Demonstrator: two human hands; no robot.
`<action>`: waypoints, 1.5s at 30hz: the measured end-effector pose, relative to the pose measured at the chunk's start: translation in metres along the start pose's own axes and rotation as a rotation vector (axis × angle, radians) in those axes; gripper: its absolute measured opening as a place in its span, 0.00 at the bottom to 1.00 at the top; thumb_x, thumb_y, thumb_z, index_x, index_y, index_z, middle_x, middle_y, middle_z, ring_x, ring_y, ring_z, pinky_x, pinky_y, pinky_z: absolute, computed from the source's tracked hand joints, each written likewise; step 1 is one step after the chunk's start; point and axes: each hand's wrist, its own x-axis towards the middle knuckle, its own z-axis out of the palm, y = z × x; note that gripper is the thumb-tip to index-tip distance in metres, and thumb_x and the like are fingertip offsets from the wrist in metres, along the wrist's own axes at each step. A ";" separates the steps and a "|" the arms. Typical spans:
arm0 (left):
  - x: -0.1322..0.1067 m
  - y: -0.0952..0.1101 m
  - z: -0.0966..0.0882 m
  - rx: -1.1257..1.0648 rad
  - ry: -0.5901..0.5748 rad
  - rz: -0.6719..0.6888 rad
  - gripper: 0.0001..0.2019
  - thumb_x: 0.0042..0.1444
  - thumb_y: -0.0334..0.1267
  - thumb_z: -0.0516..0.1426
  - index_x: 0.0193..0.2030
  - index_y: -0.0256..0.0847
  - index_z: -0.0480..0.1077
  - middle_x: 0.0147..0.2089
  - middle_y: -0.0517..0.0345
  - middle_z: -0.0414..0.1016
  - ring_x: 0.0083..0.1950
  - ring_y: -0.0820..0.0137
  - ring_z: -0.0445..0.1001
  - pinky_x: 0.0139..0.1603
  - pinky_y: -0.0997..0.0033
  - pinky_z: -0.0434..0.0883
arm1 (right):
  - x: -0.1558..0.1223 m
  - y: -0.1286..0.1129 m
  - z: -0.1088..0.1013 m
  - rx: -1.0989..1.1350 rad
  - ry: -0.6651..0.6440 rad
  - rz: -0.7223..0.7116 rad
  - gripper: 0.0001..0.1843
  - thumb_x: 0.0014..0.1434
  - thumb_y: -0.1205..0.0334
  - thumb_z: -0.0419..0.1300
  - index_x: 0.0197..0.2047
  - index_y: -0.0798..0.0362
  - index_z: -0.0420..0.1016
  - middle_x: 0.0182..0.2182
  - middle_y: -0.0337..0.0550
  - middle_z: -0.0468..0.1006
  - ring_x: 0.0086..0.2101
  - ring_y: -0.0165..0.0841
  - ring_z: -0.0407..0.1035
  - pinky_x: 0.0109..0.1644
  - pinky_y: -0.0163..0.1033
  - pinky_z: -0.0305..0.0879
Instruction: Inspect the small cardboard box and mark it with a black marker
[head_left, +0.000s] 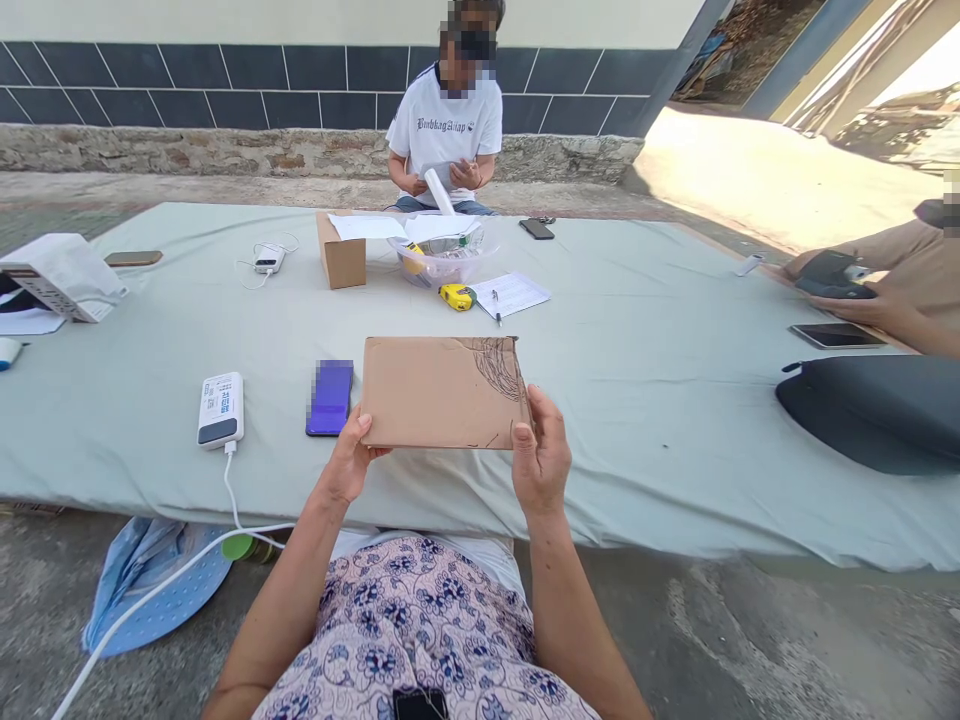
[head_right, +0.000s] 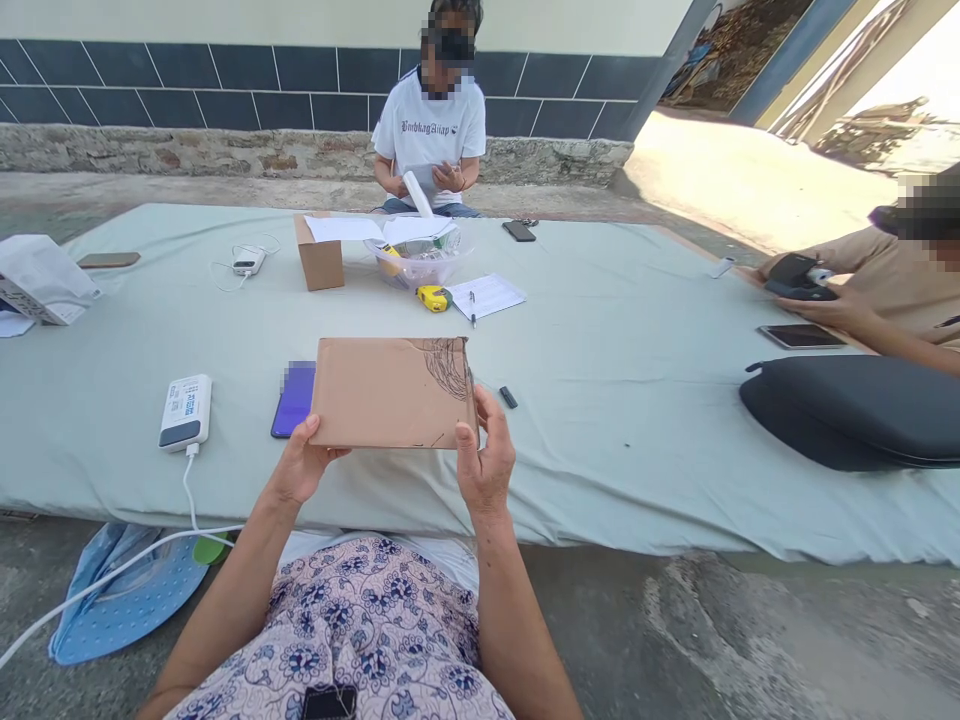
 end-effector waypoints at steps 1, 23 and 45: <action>0.000 0.000 -0.001 -0.015 0.011 -0.011 0.33 0.51 0.60 0.60 0.61 0.46 0.71 0.64 0.49 0.74 0.58 0.56 0.73 0.41 0.66 0.75 | 0.000 -0.001 0.000 0.048 0.021 0.024 0.34 0.66 0.36 0.51 0.62 0.53 0.71 0.56 0.57 0.78 0.56 0.47 0.74 0.61 0.55 0.71; 0.000 -0.005 0.008 0.459 0.021 0.297 0.40 0.52 0.40 0.62 0.72 0.47 0.54 0.74 0.44 0.59 0.74 0.52 0.59 0.70 0.49 0.61 | -0.005 0.005 0.005 -0.020 -0.038 0.277 0.40 0.54 0.32 0.63 0.61 0.51 0.66 0.52 0.55 0.77 0.49 0.44 0.74 0.55 0.55 0.73; -0.013 -0.022 0.041 0.828 0.442 0.629 0.53 0.46 0.59 0.70 0.72 0.43 0.50 0.69 0.33 0.58 0.73 0.44 0.57 0.70 0.39 0.61 | -0.027 -0.010 0.036 -0.187 0.003 0.205 0.49 0.47 0.35 0.71 0.63 0.50 0.59 0.56 0.56 0.68 0.57 0.50 0.66 0.56 0.56 0.71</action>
